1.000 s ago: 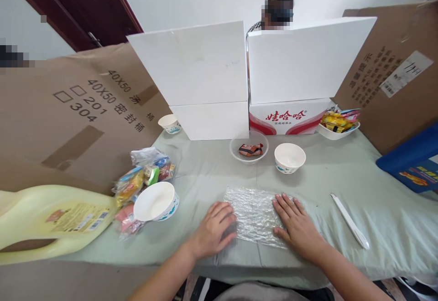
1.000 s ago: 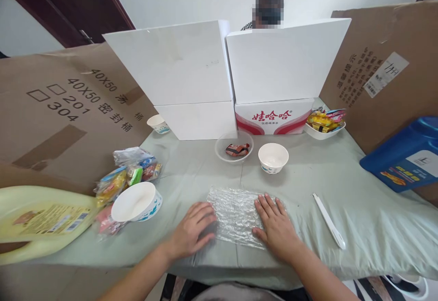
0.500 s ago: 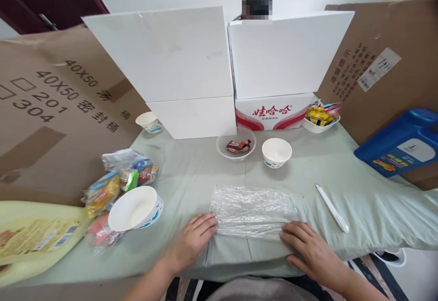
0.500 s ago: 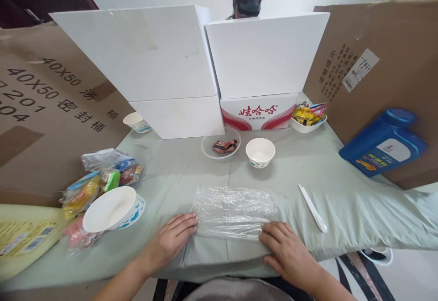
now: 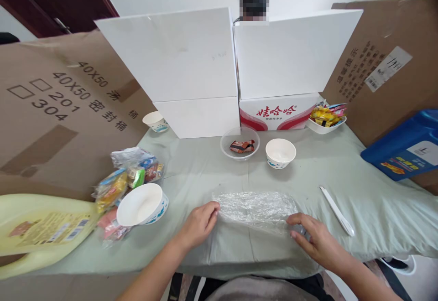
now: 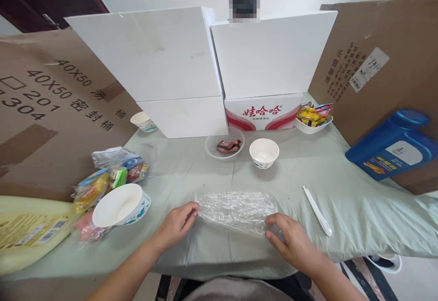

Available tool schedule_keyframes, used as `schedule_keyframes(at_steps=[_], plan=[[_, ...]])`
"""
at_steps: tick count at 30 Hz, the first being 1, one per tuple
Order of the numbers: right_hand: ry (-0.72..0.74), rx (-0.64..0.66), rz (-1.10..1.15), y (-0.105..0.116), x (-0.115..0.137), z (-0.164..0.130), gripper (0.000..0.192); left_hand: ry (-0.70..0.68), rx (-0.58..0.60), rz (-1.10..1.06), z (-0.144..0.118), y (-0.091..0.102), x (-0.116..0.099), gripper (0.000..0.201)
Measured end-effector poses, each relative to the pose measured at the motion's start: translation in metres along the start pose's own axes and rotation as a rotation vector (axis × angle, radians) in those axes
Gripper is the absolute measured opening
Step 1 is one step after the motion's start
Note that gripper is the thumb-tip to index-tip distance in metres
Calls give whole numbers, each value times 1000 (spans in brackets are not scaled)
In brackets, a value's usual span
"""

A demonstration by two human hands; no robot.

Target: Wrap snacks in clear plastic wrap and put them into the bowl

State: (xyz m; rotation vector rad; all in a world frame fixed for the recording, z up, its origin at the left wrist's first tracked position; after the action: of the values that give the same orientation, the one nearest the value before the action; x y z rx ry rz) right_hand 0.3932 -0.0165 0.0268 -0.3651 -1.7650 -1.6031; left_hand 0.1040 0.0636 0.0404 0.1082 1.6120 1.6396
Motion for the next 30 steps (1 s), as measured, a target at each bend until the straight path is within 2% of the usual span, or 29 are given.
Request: schedule_keyframes(at_steps=[2, 4, 6, 11, 14, 17, 19, 26, 30], plan=[[56, 95, -34, -8, 7, 4, 34, 7, 7, -2, 1, -3, 2, 18], [123, 130, -99, -13, 13, 4, 33, 17, 4, -31, -2, -5, 5, 17], [140, 76, -156, -12, 13, 2, 17, 29, -4, -79, -8, -6, 9, 17], [136, -42, -121, -4, 5, -3, 18, 123, -4, -207, -18, -5, 24, 17], [-15, -66, -39, -3, -11, 8, 22, 246, -61, -228, -14, -3, 36, 17], [-237, -129, -59, -4, -32, 21, 26, 355, -126, -121, -6, -2, 44, 17], [-302, -168, -138, -7, -38, 27, 29, 386, -154, 5, 2, -2, 45, 16], [-231, -258, -366, -19, -34, 25, 32, 415, -129, 343, 14, -19, 47, 18], [-203, -248, -419, -23, -34, 24, 31, 345, -219, 427, 14, -16, 40, 25]])
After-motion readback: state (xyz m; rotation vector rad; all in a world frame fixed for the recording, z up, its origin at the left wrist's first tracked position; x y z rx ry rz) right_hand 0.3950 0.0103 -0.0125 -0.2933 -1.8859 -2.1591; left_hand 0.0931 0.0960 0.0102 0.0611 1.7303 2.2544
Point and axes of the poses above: each hand's wrist, its own z-axis towards the middle knuckle, its own y-axis out of the back of the hand, x = y × z, the point moved 8 cm from there along z, towards the middle knuckle, and after that the axes turned 1 degree about -y, right-handed, at the moved point
